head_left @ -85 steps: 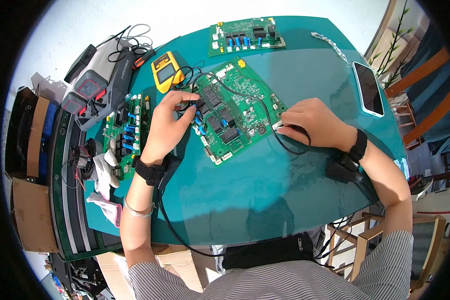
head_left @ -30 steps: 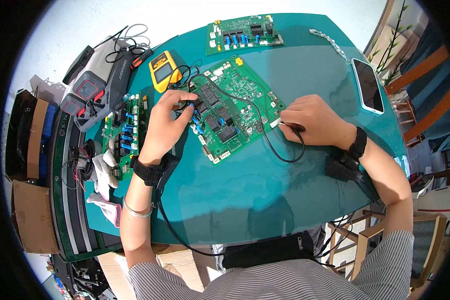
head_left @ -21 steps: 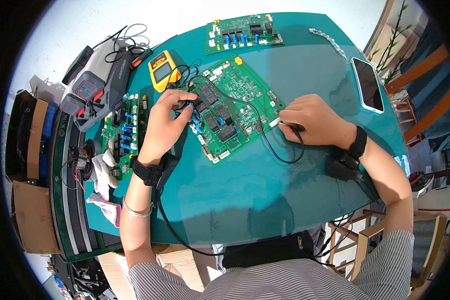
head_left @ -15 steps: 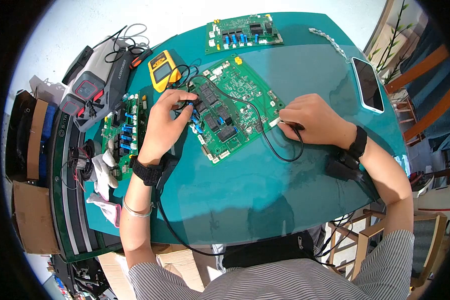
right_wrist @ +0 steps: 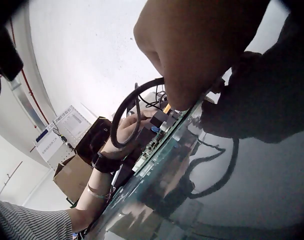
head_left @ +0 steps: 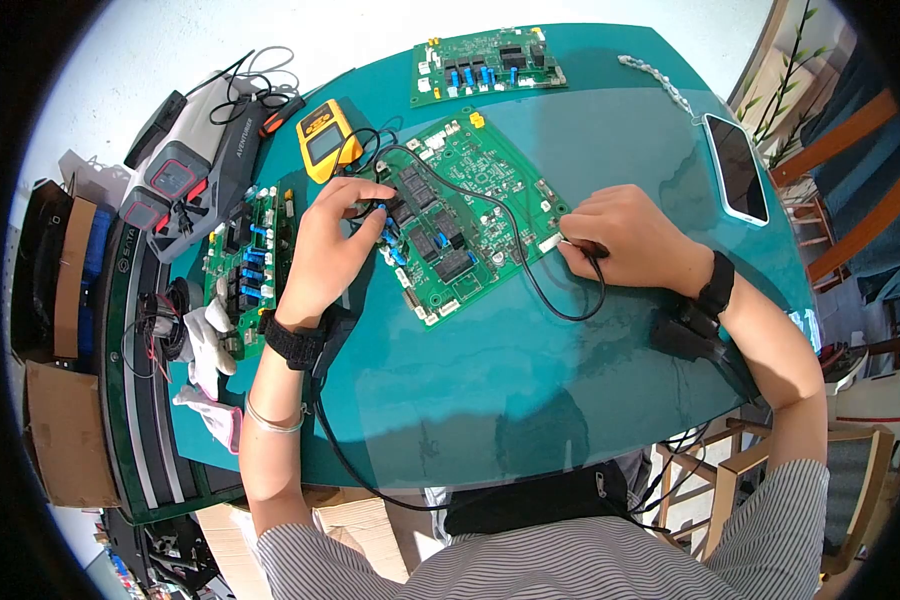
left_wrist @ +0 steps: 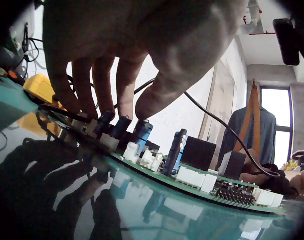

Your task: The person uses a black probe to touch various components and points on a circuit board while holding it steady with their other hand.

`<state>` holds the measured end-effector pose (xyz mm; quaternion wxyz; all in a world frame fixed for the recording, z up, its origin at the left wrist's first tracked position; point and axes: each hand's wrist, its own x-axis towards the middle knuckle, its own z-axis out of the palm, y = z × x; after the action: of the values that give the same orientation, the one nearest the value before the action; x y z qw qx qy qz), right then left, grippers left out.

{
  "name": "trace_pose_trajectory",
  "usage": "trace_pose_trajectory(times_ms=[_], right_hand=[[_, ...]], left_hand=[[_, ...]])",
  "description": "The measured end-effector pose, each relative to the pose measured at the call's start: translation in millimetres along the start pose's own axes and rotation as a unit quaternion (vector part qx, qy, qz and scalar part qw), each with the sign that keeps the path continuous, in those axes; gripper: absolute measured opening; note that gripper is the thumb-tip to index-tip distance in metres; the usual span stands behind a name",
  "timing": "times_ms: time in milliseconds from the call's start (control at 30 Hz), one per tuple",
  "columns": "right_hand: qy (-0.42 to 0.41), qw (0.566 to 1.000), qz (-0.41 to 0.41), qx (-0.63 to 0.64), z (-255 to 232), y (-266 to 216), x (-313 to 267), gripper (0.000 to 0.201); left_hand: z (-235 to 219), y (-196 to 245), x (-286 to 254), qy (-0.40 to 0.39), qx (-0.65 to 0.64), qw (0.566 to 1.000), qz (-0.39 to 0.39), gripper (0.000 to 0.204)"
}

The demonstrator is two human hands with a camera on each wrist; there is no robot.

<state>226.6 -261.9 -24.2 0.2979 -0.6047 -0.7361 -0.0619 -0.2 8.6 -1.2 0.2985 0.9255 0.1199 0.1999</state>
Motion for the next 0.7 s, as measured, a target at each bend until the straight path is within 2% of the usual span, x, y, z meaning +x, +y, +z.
trace_pose_trajectory(times_ms=[200,700], right_hand=[[-0.005,1.0,-0.004,-0.007,-1.4,-1.3,0.0,0.017],[-0.028,0.998,0.059,0.008,-2.3,-4.3,-0.1,0.018]], left_hand=[[0.0,0.0,0.1,-0.001,-0.002,1.0,-0.002,0.026],[-0.1,-1.3,0.7,-0.006,-0.006,1.0,-0.001,0.026]])
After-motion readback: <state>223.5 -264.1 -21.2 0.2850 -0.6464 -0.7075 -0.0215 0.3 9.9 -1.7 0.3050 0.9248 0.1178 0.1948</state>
